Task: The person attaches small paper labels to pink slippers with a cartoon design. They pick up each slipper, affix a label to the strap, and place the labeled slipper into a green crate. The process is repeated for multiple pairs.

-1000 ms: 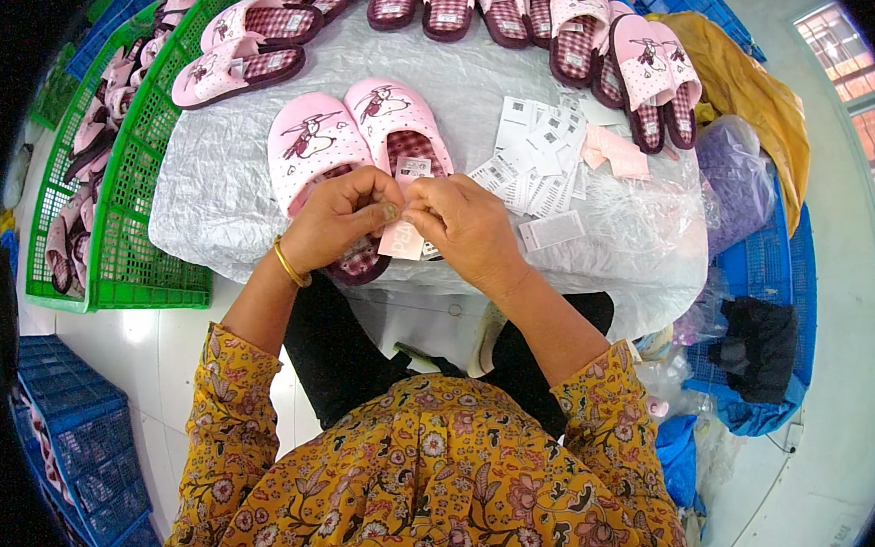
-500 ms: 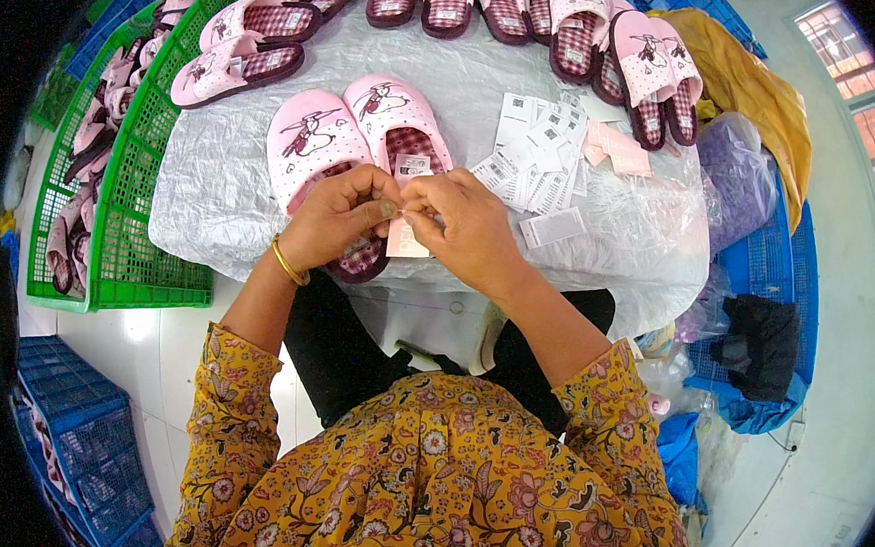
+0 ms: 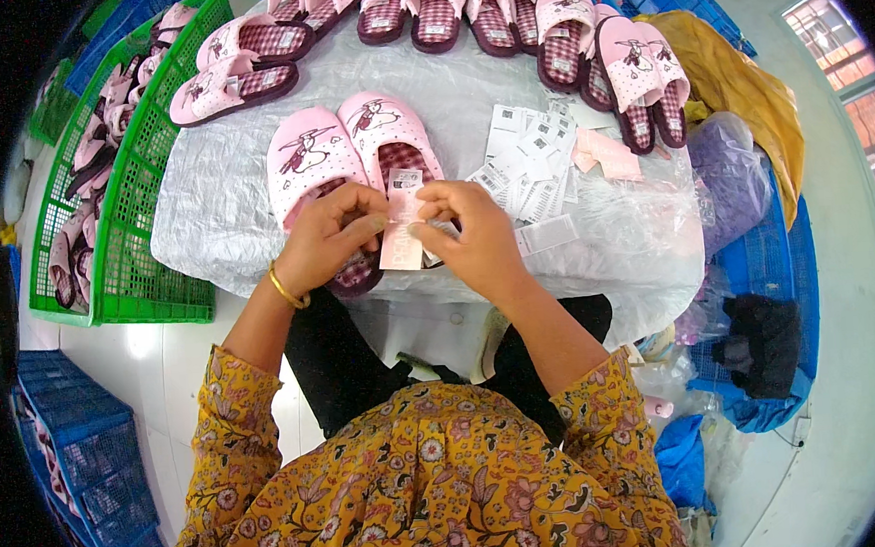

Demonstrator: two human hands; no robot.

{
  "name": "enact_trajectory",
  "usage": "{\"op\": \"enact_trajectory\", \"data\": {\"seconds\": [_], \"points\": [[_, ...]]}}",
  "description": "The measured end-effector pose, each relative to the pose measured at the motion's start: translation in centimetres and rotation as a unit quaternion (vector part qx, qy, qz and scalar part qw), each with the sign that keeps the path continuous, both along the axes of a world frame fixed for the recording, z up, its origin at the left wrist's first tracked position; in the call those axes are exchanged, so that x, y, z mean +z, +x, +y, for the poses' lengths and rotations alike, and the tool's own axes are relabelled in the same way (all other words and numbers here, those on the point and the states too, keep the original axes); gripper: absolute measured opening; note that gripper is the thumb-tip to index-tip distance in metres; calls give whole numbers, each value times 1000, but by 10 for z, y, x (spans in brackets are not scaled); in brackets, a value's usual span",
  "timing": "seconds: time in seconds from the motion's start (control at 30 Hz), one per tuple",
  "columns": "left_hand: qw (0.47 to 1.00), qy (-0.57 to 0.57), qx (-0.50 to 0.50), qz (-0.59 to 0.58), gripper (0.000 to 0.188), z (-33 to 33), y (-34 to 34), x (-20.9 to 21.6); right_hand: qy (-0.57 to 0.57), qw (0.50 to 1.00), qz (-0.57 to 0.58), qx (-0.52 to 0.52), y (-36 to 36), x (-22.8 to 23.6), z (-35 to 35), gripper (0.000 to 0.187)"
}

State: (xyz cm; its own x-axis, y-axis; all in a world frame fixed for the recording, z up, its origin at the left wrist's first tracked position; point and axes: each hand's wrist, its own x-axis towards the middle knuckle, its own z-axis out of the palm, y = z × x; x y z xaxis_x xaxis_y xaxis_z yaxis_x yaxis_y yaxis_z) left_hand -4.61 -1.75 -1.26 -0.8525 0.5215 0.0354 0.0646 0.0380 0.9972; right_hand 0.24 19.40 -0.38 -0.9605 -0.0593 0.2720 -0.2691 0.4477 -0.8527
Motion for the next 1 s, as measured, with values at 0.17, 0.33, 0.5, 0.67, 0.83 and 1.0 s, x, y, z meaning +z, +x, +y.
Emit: {"op": "enact_trajectory", "data": {"seconds": [0.17,0.33,0.5,0.67,0.83,1.0], "points": [[965,-102,78,230,19,-13,13,14,107,993,8,-47,12,-6,37,43],[924,-159,100,332,42,-3,38,23,16,994,-104,-25,24,-6,31,57],[901,-232,110,349,51,7,49,17,72,995,-66,-24,32,5,23,62],[915,-229,118,309,43,10,47,10,188,980,63,-18,35,0,20,58],[929,-226,96,278,45,5,47,13,85,996,21,2,30,-6,23,49],[902,-209,139,351,51,-9,55,28,-40,996,47,60,20,7,37,44]]}}
